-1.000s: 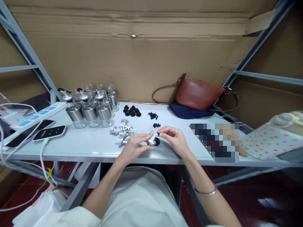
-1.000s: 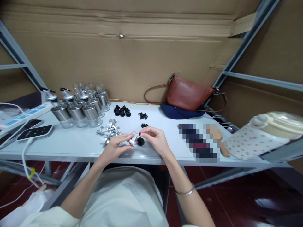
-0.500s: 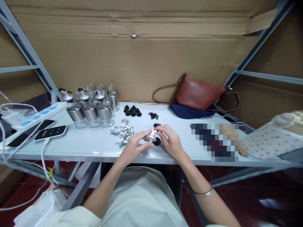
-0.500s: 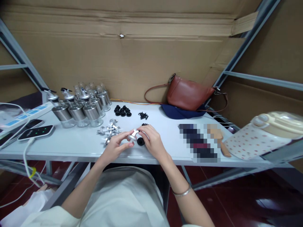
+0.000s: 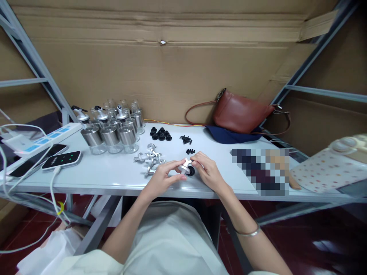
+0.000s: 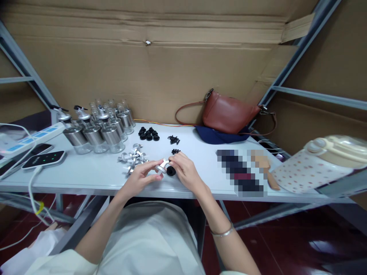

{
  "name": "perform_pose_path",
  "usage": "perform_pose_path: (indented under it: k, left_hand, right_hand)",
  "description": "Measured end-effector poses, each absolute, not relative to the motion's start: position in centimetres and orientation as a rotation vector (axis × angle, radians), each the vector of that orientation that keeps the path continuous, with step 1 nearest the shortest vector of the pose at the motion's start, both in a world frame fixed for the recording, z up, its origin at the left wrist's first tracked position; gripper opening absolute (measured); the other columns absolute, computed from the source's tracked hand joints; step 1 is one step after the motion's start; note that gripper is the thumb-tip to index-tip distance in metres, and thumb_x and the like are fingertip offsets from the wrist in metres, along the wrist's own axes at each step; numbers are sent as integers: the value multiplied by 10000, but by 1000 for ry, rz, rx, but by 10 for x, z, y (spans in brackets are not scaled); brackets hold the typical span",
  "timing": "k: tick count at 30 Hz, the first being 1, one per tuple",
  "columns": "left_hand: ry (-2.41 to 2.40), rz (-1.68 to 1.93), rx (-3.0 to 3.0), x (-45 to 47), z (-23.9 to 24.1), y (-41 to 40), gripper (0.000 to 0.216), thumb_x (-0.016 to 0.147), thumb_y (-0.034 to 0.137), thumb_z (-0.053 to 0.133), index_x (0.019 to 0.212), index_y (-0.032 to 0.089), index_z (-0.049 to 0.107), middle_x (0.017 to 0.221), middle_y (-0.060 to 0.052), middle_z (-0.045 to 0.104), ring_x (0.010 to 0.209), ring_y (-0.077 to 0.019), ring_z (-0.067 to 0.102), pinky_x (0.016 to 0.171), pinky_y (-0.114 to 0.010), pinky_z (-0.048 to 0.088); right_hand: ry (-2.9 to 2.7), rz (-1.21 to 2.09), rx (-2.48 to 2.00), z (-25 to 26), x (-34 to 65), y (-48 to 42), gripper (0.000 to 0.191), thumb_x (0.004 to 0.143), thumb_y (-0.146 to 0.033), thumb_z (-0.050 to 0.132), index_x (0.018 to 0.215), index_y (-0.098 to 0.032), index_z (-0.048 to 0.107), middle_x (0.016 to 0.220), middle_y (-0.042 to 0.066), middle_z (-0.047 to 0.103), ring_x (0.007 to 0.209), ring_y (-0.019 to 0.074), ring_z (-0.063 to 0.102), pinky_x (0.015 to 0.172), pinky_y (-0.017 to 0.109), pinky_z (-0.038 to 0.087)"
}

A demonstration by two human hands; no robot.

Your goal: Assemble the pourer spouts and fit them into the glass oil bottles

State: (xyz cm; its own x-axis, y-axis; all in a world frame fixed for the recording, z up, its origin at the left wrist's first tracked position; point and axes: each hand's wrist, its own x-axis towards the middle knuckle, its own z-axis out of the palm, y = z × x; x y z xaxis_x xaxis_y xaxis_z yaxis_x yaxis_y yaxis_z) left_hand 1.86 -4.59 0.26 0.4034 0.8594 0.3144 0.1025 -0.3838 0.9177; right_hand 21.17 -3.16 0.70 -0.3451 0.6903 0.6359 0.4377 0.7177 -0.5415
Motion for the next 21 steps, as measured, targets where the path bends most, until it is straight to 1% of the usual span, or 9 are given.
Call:
perform_pose_path:
  k: [4, 9, 12, 17, 21]
  left_hand:
    - [859, 1047, 1806, 19, 2, -46, 434, 766, 305, 668, 1190, 223, 626, 907, -52, 655, 860, -178, 570, 731, -261, 476]
    - [847, 1085, 1888, 20, 2, -46, 428, 769, 273, 676, 1192, 228, 623, 948, -54, 662, 885, -178, 578, 753, -263, 481]
    - [796, 1127, 1953, 21, 2, -46, 435, 772, 254, 678, 1202, 231, 615, 998, -53, 668, 894, -176, 594, 781, -268, 483]
    - [802, 1121, 2063, 21, 3, -45, 463, 801, 237, 651, 1255, 253, 564, 1104, -49, 648, 971, -174, 595, 892, -289, 453]
    - [828, 1086, 2071, 20, 3, -45, 478, 805, 260, 647, 1272, 251, 546, 1096, -55, 644, 925, -170, 600, 858, -288, 471]
  right_hand:
    - [-1966, 397, -876, 9, 211, -32, 424, 923, -523, 357, 717, -222, 574, 636, 35, 539, 650, 190, 470, 627, 327, 406]
    - [-1918, 497, -918, 10, 210, -35, 413, 916, -518, 378, 688, -220, 550, 644, 18, 520, 619, 168, 466, 618, 305, 391]
    - [-1882, 579, -934, 13, 209, -37, 420, 901, -532, 403, 661, -209, 522, 633, -3, 479, 590, 147, 449, 593, 282, 369]
    - [-1803, 700, -1001, 14, 207, -38, 475, 871, -588, 410, 590, -204, 421, 559, -36, 367, 526, 121, 358, 529, 261, 307]
    - [-1764, 733, -1048, 10, 206, -38, 489, 877, -578, 401, 564, -206, 353, 525, -48, 312, 493, 106, 303, 490, 257, 259]
